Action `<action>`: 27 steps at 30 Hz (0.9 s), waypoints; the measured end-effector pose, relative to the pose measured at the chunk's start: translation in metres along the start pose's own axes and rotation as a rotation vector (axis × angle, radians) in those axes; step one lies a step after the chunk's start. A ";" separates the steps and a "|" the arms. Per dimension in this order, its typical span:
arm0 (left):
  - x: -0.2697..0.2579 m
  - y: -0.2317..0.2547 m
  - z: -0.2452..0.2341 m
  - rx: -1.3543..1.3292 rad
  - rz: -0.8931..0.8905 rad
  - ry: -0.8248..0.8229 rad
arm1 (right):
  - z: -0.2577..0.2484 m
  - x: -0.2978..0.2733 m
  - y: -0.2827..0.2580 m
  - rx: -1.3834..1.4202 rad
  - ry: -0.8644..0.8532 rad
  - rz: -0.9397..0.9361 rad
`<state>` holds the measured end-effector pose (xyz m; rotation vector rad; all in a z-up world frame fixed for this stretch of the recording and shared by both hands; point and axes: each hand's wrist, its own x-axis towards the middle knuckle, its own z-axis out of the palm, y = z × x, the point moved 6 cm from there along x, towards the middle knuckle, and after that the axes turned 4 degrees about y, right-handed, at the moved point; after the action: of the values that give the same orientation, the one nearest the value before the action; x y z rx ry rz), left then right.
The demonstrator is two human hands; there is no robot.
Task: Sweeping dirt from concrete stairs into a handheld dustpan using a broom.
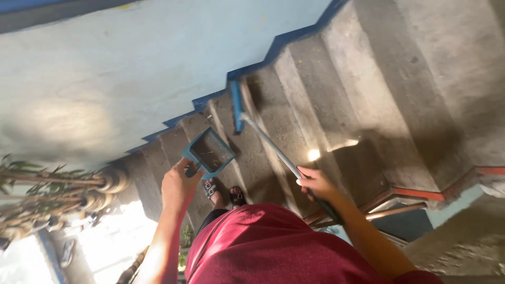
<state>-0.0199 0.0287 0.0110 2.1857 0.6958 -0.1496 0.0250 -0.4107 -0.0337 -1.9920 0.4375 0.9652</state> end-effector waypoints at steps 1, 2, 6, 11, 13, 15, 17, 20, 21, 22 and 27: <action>-0.001 -0.004 -0.001 0.005 -0.015 0.004 | 0.007 0.021 0.016 -0.005 -0.015 0.003; -0.002 -0.006 -0.001 -0.014 0.005 0.017 | 0.014 0.043 0.031 0.066 -0.015 -0.020; -0.004 -0.015 0.003 0.010 0.047 0.043 | 0.037 0.098 0.043 0.255 -0.085 0.002; -0.006 -0.009 0.002 0.032 0.015 0.007 | 0.064 0.106 0.004 0.230 -0.118 0.145; -0.006 -0.008 0.001 0.036 0.030 0.012 | 0.057 0.100 -0.001 0.207 -0.113 0.172; -0.005 -0.008 0.001 0.033 0.008 -0.005 | 0.046 0.094 -0.006 0.270 -0.178 0.151; -0.005 -0.014 0.005 0.022 0.002 -0.012 | 0.026 0.053 -0.033 0.228 -0.151 0.143; -0.006 -0.014 0.004 0.013 0.004 -0.015 | 0.003 0.032 -0.045 0.150 -0.129 0.140; -0.007 -0.012 0.003 0.015 0.006 -0.011 | -0.004 0.031 -0.043 0.109 -0.135 0.150; -0.006 -0.013 0.005 0.010 0.003 -0.012 | 0.000 0.044 -0.033 0.104 -0.134 0.151; -0.006 -0.013 0.006 -0.009 -0.008 -0.029 | 0.035 0.109 0.016 0.475 -0.249 0.228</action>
<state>-0.0309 0.0285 0.0001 2.1684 0.6882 -0.1818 0.0691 -0.3860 -0.1380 -1.3978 0.6913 1.1134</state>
